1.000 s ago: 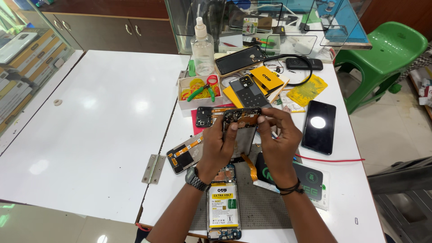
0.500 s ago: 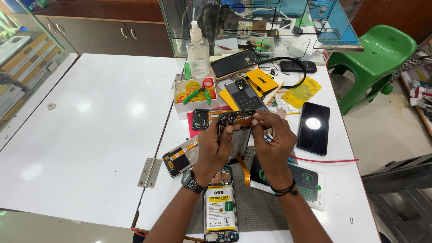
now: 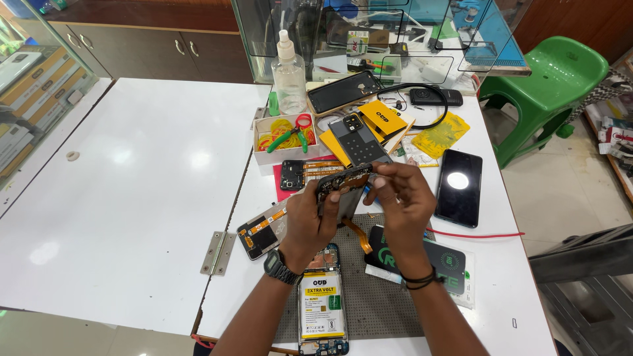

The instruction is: The person disassembles a smartphone at a repair bench, prying open the back cover and handling the battery and internal components by hand. They use a screwdriver on the phone, press the frame and screen together, and briefly power the phone on to test the display before continuing to work on it.

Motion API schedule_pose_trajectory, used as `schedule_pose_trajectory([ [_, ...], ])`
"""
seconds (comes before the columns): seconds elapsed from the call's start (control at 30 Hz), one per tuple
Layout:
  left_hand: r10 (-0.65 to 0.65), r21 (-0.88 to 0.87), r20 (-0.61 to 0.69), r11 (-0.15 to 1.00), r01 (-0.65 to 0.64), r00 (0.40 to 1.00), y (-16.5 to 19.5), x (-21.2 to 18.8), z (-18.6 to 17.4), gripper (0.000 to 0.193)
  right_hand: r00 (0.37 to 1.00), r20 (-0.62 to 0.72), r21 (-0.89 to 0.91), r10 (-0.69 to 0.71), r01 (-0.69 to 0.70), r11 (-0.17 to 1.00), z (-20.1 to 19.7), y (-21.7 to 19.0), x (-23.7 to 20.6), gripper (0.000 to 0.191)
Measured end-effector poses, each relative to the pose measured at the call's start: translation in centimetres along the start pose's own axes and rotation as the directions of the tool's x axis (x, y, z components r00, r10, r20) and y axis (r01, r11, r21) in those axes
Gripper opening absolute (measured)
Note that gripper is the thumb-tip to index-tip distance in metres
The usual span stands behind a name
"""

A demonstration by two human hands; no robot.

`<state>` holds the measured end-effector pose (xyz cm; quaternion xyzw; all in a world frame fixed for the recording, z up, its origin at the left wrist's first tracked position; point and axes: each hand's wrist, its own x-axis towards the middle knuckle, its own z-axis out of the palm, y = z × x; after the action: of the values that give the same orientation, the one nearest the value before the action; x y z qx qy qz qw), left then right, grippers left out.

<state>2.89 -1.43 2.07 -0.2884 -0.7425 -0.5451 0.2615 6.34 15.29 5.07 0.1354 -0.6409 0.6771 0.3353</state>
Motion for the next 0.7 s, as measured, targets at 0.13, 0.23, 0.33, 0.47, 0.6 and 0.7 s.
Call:
schedule_pose_trajectory([
  [0.13,0.151,0.072,-0.010,0.986,-0.150,0.988,-0.24,-0.07,-0.57,0.026,0.994,0.037,0.176,0.099,-0.104,0.979,-0.02,0.50,0.52,0.017],
  [0.23,0.191,0.089,-0.014,0.978,-0.189,0.982,-0.18,-0.09,-0.66,0.024,0.994,0.033,0.169,0.104,-0.108,0.980,0.18,0.58,0.36,0.019],
  [0.33,0.195,0.094,-0.019,0.977,-0.193,0.981,-0.26,-0.17,-0.70,0.024,0.993,0.029,0.165,0.113,-0.116,0.979,0.29,0.74,0.26,0.019],
  [0.47,0.178,0.074,-0.009,0.981,-0.177,0.984,-0.31,-0.23,-0.75,0.022,0.994,0.020,0.132,0.107,-0.109,0.985,0.43,0.89,0.13,0.019],
  [0.6,0.189,0.073,-0.022,0.980,-0.187,0.982,-0.01,-0.33,-0.86,0.023,0.994,0.003,0.093,0.106,-0.105,0.990,0.54,0.67,-0.07,0.020],
  [0.7,0.200,0.081,-0.032,0.977,-0.197,0.979,0.15,-0.34,-0.97,0.024,0.995,0.002,0.101,0.101,-0.101,0.990,0.77,0.58,-0.16,0.020],
])
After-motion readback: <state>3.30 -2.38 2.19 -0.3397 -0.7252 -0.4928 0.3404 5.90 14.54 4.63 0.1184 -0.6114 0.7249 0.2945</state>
